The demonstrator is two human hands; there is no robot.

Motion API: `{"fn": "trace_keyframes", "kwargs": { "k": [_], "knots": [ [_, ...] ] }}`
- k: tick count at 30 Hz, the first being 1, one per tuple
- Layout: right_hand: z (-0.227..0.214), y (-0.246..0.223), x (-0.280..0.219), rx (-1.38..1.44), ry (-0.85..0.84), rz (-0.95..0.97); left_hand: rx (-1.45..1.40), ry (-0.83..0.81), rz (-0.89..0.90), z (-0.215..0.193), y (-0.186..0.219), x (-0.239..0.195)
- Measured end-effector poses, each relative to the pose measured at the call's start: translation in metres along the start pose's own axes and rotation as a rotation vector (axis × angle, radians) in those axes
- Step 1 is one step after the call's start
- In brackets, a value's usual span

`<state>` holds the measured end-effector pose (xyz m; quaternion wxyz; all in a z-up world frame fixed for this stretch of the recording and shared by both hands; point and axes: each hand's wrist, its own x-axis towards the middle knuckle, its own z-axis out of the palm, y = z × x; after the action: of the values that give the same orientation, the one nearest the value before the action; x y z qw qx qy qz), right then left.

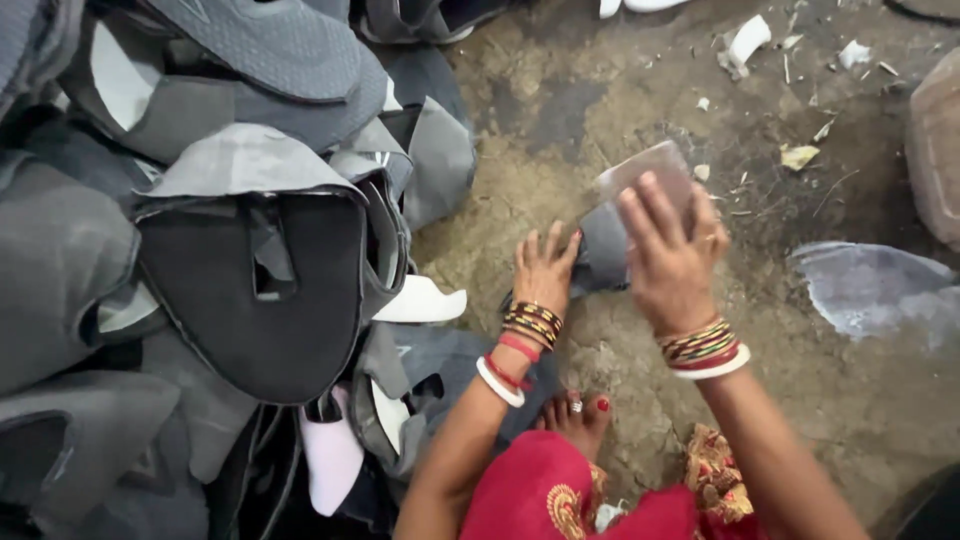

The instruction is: The person sits on the floor of a shoe workshop surrounded by piles of foam shoe upper components. They pick up a component, rub its surface with a white foam sanding block, turn the piece over to treat other sides, and set it back on the pile, repeating this with one piece at a time.

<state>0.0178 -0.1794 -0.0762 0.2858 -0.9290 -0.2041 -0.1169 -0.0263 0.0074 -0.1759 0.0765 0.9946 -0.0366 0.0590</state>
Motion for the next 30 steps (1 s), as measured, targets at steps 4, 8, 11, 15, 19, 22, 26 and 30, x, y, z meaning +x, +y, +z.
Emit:
{"fn": "trace_keyframes", "kwargs": {
  "k": [4, 8, 11, 15, 19, 22, 26, 30],
  "knots": [
    [0.018, -0.002, -0.012, -0.228, -0.169, -0.105, 0.074, -0.086, -0.027, -0.006, -0.006, 0.003],
    [-0.023, -0.025, -0.013, -0.135, -0.194, -0.115, 0.005, -0.102, -0.044, 0.000, -0.011, -0.003],
    [0.005, -0.001, -0.044, -0.198, -0.185, -0.208, -0.033, -0.110, -0.043, -0.016, -0.013, 0.008],
    [-0.011, -0.002, -0.060, -0.239, -0.244, -0.243, -0.055, -0.152, -0.047, -0.011, -0.018, 0.008],
    [-0.022, 0.007, -0.061, -0.204, -0.362, -0.311, -0.105, -0.147, -0.054, -0.015, -0.015, 0.006],
    [-0.024, 0.012, -0.030, -0.146, -0.292, -0.275, -0.097, -0.123, -0.056, -0.019, -0.017, 0.021],
    [-0.006, 0.041, 0.001, -0.069, -0.110, -0.051, -0.123, -0.104, -0.079, -0.038, -0.008, 0.013],
    [-0.013, 0.059, -0.012, 0.132, -0.010, 0.098, -0.195, -0.085, -0.148, -0.034, -0.015, 0.003]
  ]
}}
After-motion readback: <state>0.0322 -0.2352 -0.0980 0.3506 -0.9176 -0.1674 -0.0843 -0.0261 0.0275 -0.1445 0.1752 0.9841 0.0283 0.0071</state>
